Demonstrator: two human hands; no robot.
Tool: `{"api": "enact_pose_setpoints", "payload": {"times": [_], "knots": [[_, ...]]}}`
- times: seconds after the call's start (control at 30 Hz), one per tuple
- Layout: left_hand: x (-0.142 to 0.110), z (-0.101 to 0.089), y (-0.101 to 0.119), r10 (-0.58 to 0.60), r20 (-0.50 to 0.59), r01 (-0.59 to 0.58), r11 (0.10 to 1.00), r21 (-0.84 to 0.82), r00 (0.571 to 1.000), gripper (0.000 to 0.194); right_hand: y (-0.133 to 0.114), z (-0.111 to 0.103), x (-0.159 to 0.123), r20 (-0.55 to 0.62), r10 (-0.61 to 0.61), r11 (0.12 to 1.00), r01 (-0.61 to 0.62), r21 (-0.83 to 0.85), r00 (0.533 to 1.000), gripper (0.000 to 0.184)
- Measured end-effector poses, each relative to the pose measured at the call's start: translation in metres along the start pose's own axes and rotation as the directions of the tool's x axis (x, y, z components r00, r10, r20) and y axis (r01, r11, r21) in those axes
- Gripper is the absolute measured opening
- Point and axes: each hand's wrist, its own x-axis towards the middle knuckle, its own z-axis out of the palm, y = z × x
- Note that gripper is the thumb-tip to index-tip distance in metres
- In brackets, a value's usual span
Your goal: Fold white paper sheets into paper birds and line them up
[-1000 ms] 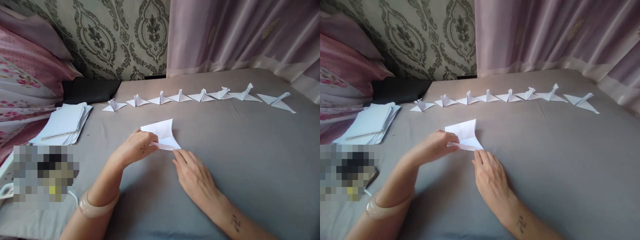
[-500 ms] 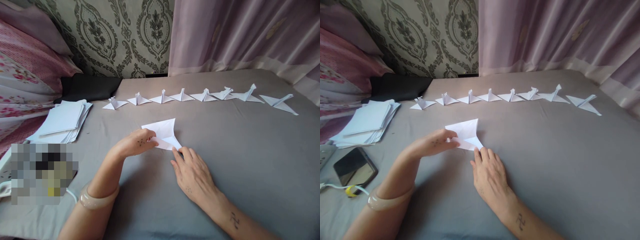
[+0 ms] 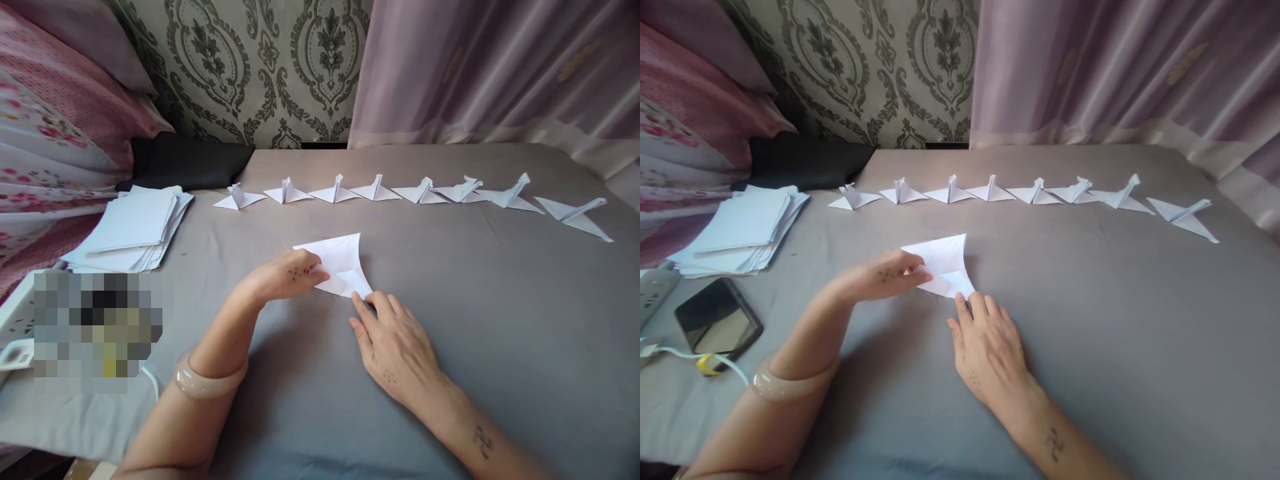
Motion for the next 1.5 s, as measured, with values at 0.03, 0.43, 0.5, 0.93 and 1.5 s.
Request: {"api": "enact_pose_setpoints", "payload": {"times": [0.03,0.43,0.5,0.93,1.5], "knots": [[0.000,-0.001,0.000,0.003,0.006,-0.003,1.000,-0.012,1.000,0.030,0.000,0.000,0.002,0.004,-0.001,1.000,0.001,-0.007,1.000,0.040],[0.002,0.001,-0.002,-0.020,-0.001,0.020,0.999,-0.027,1.000,0.023,-0.002,-0.002,0.010,0.030,-0.018,0.999,0.019,-0.041,0.999,0.041],[0.002,0.001,-0.002,-0.001,-0.003,0.001,0.999,-0.033,1.000,0.022,-0.001,-0.002,0.007,0.031,-0.019,0.999,0.020,-0.028,0.999,0.041],[-0.017,0.008,-0.001,0.232,-0.174,-0.233,0.972,0.012,0.957,0.014,0.012,-0.008,-0.006,-0.143,0.068,0.976,-0.036,0.213,0.987,0.018],[-0.085,0.077,-0.045,0.063,-0.578,-0.043,0.998,0.049,0.814,0.033,-0.032,-0.005,0.027,0.031,-0.368,0.887,0.361,-0.288,0.929,0.017]]}}
